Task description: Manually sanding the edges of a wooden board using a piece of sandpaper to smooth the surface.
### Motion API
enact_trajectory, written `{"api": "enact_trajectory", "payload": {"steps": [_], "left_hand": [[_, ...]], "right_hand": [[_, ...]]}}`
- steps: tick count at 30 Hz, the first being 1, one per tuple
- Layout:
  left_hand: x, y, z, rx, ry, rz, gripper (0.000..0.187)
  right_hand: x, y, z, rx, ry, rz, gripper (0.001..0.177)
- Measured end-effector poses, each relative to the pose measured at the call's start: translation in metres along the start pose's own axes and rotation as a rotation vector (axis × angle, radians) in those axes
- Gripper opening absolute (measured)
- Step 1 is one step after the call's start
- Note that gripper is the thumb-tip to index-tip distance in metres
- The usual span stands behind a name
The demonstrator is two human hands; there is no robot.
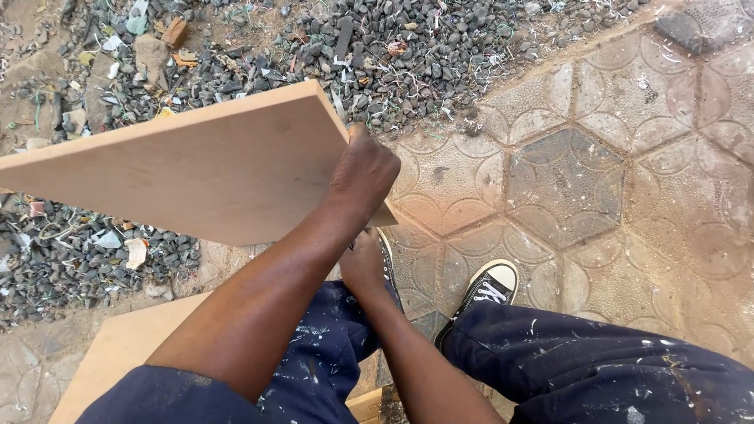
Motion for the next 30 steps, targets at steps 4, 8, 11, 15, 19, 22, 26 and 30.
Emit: {"api": "enact_trajectory", "payload": {"steps": [4,8,11,15,19,22,26,30], "left_hand": [[0.001,0.001,-0.013,-0.009,-0.009,-0.007,0.021],[0.007,0.002,-0.007,-0.023,-0.047,-0.001,0.024],[0.008,0.003,-0.001,-0.017,-0.047,0.004,0.024],[0.009,0.001,-0.002,-0.013,-0.068,0.018,0.022],[0.015,0.0,-0.014,-0.017,-0.044,0.006,0.023],[0.015,-0.003,-0.006,0.007,-0.034,0.02,0.021],[0.008,-0.009,0.015,-0.022,-0.02,0.01,0.023],[0.006,-0.004,0.023,-0.049,-0.037,-0.023,0.023]], "right_hand": [[0.019,-0.045,0.015,-0.083,-0.081,-0.047,0.046],[0.022,-0.049,0.053,0.201,-0.226,-0.318,0.048],[0.0,0.019,0.082,0.386,-0.23,-0.227,0.054],[-0.016,0.073,0.077,0.408,-0.295,0.017,0.066],[0.018,-0.001,0.056,0.306,-0.306,-0.062,0.07],[0.038,-0.048,0.041,0.204,-0.208,-0.202,0.086],[0.012,0.01,0.057,0.336,-0.355,-0.1,0.075],[-0.001,0.048,0.059,0.322,-0.428,-0.033,0.064]]}}
Point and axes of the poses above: each hand's wrist, its own x-axis towards the middle knuckle, its own z-axis out of the back of the hand, y = z × x, the point moved 2 cm from there along x, towards the middle knuckle, and after that the axes turned 5 degrees about -x, right-handed, at the moved point
